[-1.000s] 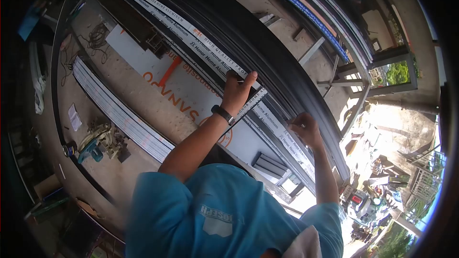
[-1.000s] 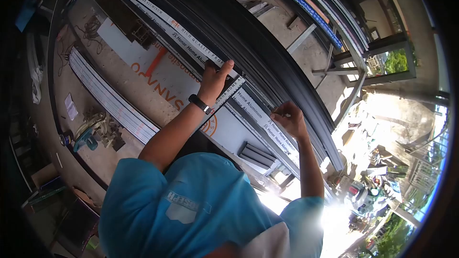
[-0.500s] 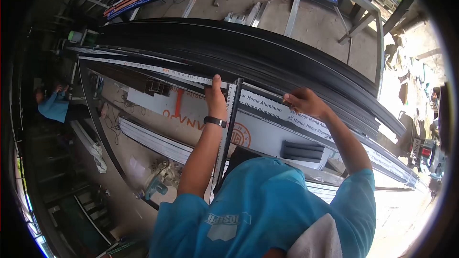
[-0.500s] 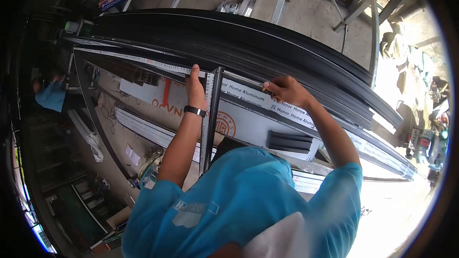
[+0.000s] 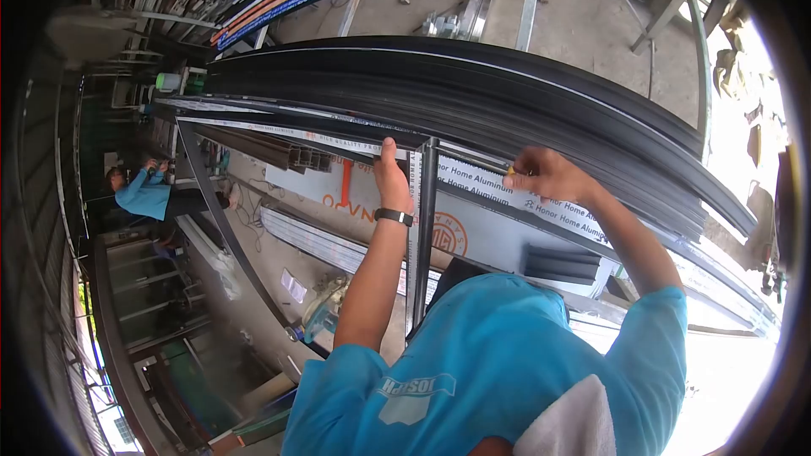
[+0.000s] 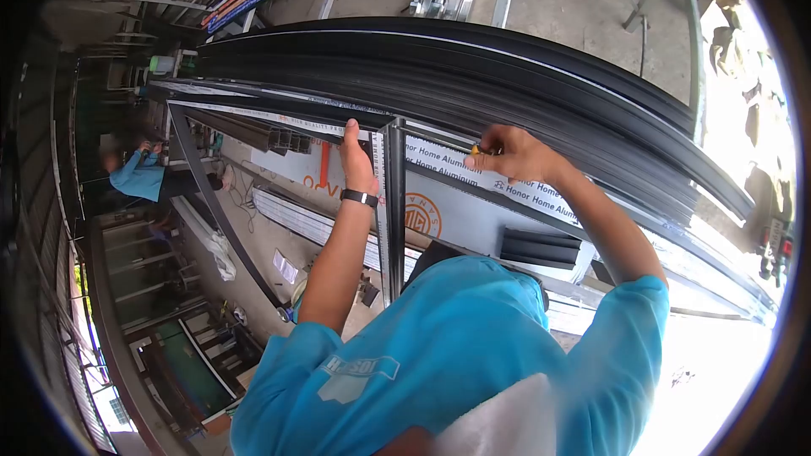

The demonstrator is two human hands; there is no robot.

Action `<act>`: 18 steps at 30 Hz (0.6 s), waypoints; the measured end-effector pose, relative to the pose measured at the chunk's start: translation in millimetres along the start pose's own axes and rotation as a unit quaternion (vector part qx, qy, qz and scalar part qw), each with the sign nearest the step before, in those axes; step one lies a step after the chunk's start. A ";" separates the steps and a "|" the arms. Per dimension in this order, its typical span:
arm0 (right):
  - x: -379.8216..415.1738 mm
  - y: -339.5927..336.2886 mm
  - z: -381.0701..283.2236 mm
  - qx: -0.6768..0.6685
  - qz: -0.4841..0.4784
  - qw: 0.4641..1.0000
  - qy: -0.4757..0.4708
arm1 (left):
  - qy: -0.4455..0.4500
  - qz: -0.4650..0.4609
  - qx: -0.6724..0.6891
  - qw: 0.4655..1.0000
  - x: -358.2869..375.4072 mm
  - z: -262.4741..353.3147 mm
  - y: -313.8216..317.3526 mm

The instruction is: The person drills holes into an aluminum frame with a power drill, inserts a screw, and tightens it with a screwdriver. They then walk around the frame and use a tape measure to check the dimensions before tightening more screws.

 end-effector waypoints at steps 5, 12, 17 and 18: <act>-18.5 1.2 24.3 0.029 0.034 0.998 -0.043 | 0.002 0.019 -0.003 1.000 -0.5 -1.3 -2.2; 6.4 -9.3 -8.6 0.168 0.157 0.963 -0.139 | 0.005 0.002 -0.007 1.000 1.5 0.7 0.0; -14.9 26.1 31.8 -0.173 -0.108 0.977 0.064 | 0.005 0.043 -0.025 0.999 14.7 10.9 4.7; -14.8 32.5 34.3 -0.209 -0.133 0.966 0.073 | 0.003 0.040 -0.021 0.999 12.6 8.6 2.7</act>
Point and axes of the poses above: each hand's wrist, its own x-axis away from the middle knuckle, its own y-axis out of the palm, z = x × y, the point moved 9 cm from there along -x, towards the middle knuckle, and after that the axes turned 6 degrees about -z, right-handed, at the moved point
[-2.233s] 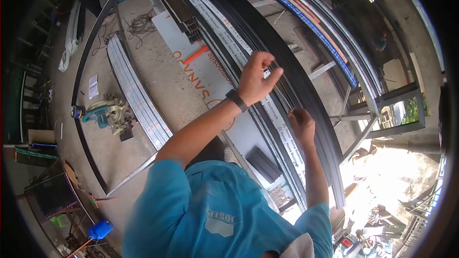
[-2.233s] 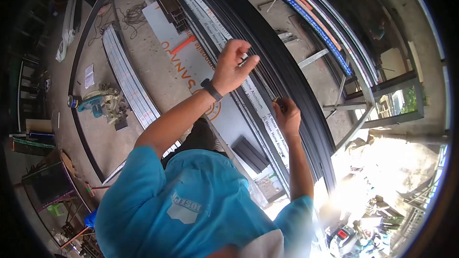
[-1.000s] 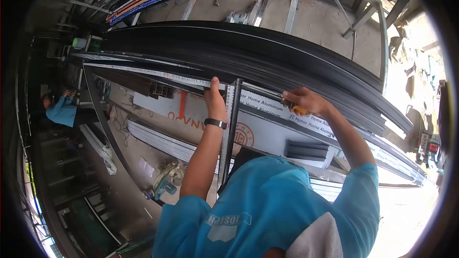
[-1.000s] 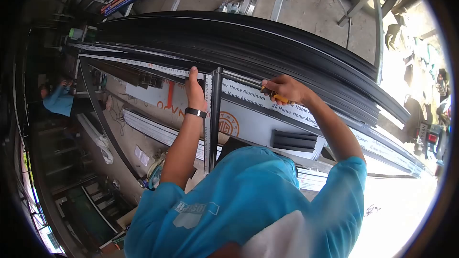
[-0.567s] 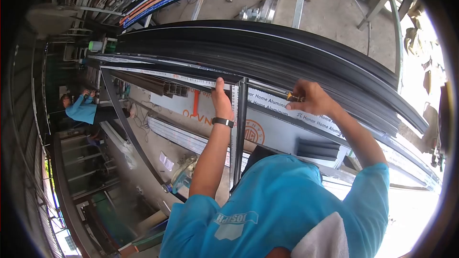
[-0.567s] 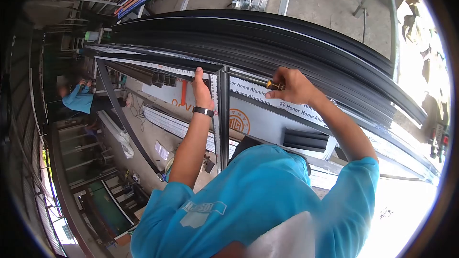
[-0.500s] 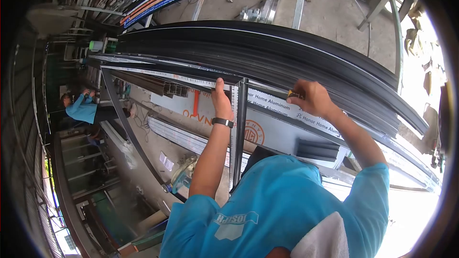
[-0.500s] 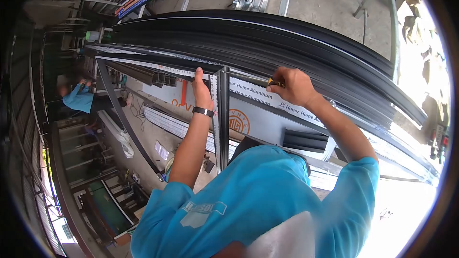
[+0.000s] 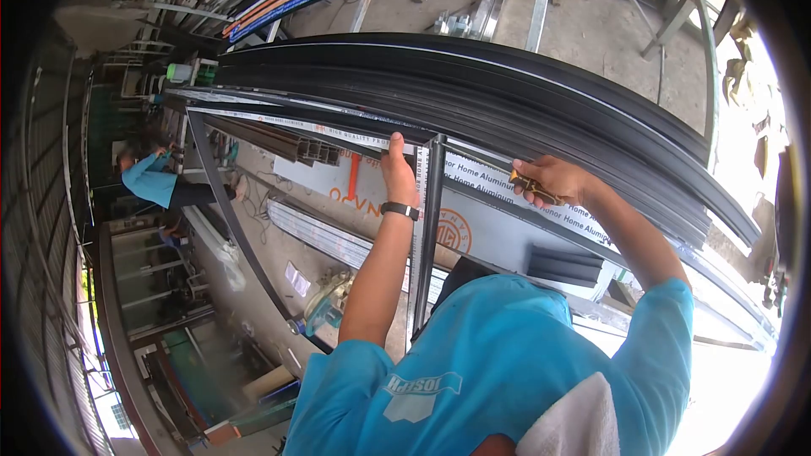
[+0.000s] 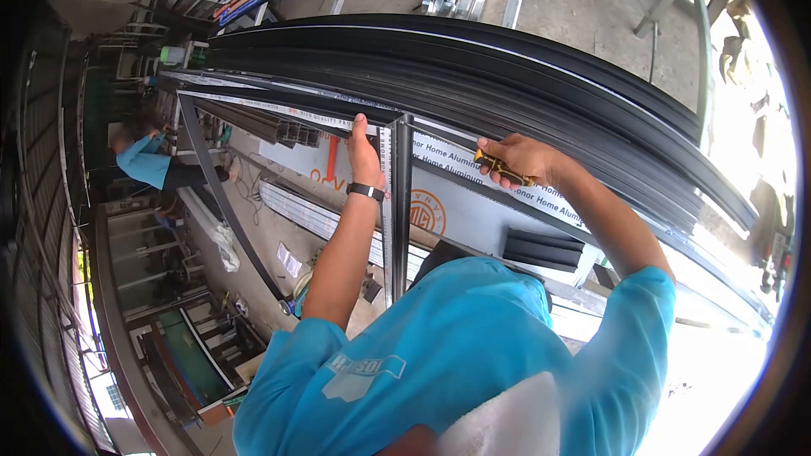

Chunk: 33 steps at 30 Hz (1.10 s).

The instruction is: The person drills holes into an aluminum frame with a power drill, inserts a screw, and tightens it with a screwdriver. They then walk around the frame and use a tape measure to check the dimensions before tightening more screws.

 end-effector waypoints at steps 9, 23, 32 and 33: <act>-5.8 -10.6 6.2 -0.028 -0.004 1.000 0.007 | 0.006 -0.041 -0.007 0.999 -23.0 -18.8 -8.1; 12.7 -17.3 -31.3 0.213 0.126 0.961 -0.122 | -0.004 -0.049 0.011 0.999 -11.4 -10.2 -1.5; 7.8 -14.7 -23.7 0.087 0.066 0.993 -0.034 | -0.029 -0.066 0.038 0.997 -20.9 -20.8 -3.8; 12.8 -12.3 -27.9 0.110 0.075 0.990 -0.039 | -0.029 -0.063 0.034 0.997 -21.8 -21.6 -4.8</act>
Point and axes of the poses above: each hand's wrist, its own x-axis away from the middle knuckle, its own y-axis out of the palm, z = x × y, the point moved 9 cm from there along -x, towards the middle knuckle, and after that the axes turned 6 degrees about -z, right-handed, at the moved point
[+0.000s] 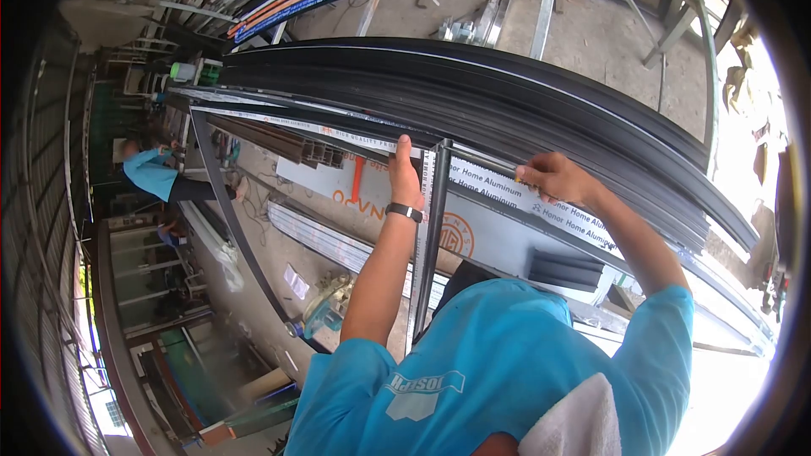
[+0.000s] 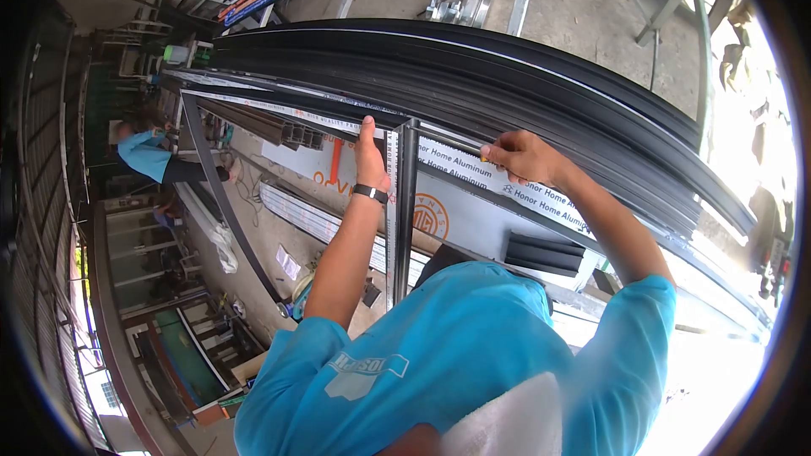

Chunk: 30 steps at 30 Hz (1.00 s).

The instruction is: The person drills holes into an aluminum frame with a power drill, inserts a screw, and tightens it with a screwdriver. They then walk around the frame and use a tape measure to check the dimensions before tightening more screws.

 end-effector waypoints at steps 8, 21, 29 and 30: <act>-13.1 4.7 21.0 -0.068 -0.057 0.996 0.031 | -0.002 -0.006 -0.017 1.000 10.7 5.5 8.2; -8.7 4.0 5.7 0.002 -0.029 1.000 0.005 | 0.010 -0.009 -0.008 1.000 8.5 8.1 8.8; -16.9 4.7 22.7 -0.037 -0.031 0.998 0.029 | 0.009 -0.009 -0.010 1.000 7.3 4.1 5.0; -15.2 5.4 20.9 -0.047 -0.040 0.998 0.029 | 0.008 -0.009 -0.007 1.000 5.6 2.1 5.3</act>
Point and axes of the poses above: each hand's wrist, its own x-axis away from the middle knuckle, its own y-axis out of the palm, z = x × y, the point moved 9 cm from there along -x, towards the middle knuckle, and after that the axes turned 6 degrees about -z, right-handed, at the moved point
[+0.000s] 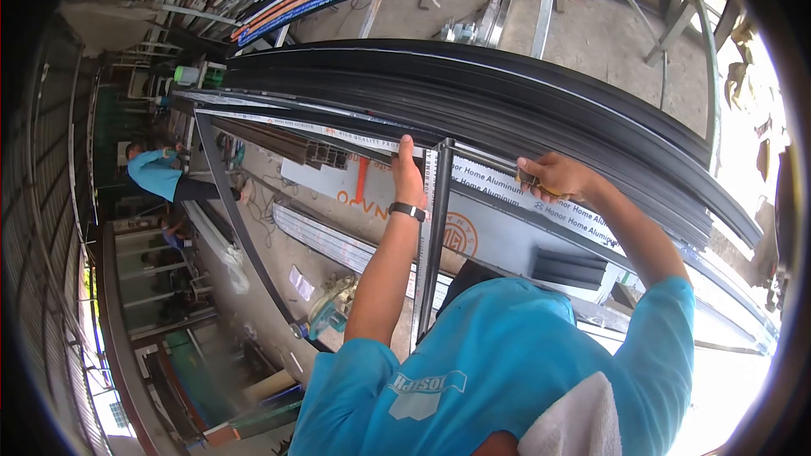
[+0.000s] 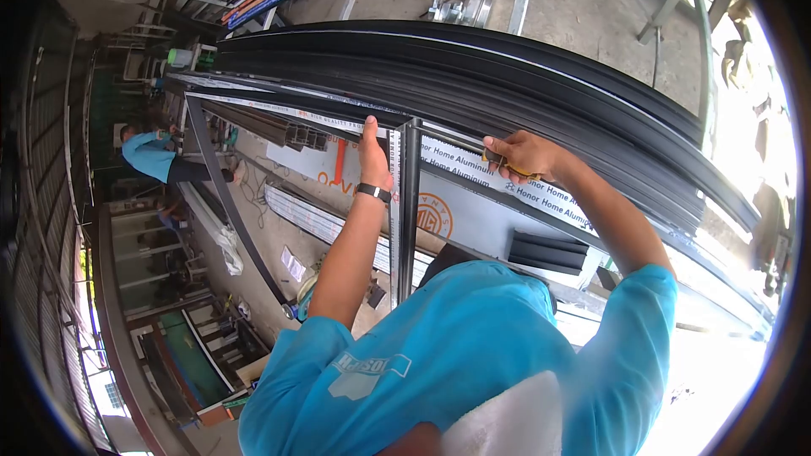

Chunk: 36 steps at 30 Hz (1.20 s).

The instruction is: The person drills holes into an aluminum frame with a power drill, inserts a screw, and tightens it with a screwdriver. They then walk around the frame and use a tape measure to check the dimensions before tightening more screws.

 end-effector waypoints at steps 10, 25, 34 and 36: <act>1.1 -1.6 -2.0 0.006 -0.009 1.000 -0.012 | 0.000 0.009 -0.011 1.000 10.3 9.2 6.9; -0.5 -5.7 -17.0 0.033 -0.012 0.996 -0.079 | -0.014 0.007 -0.022 1.000 -3.0 -2.4 -4.1; 4.7 9.9 -17.6 -0.056 -0.090 0.993 -0.042 | -0.008 -0.018 0.003 1.000 -4.7 -6.0 -3.0; -1.9 12.3 -13.1 -0.110 -0.127 0.986 -0.015 | -0.005 -0.003 -0.001 1.000 -5.4 -2.4 -3.2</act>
Point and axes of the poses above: each hand's wrist, its own x-axis away from the middle knuckle, its own y-axis out of the palm, z = x × y, the point moved 9 cm from there along -x, towards the middle knuckle, and after that the axes turned 6 degrees about -z, right-handed, at the moved point
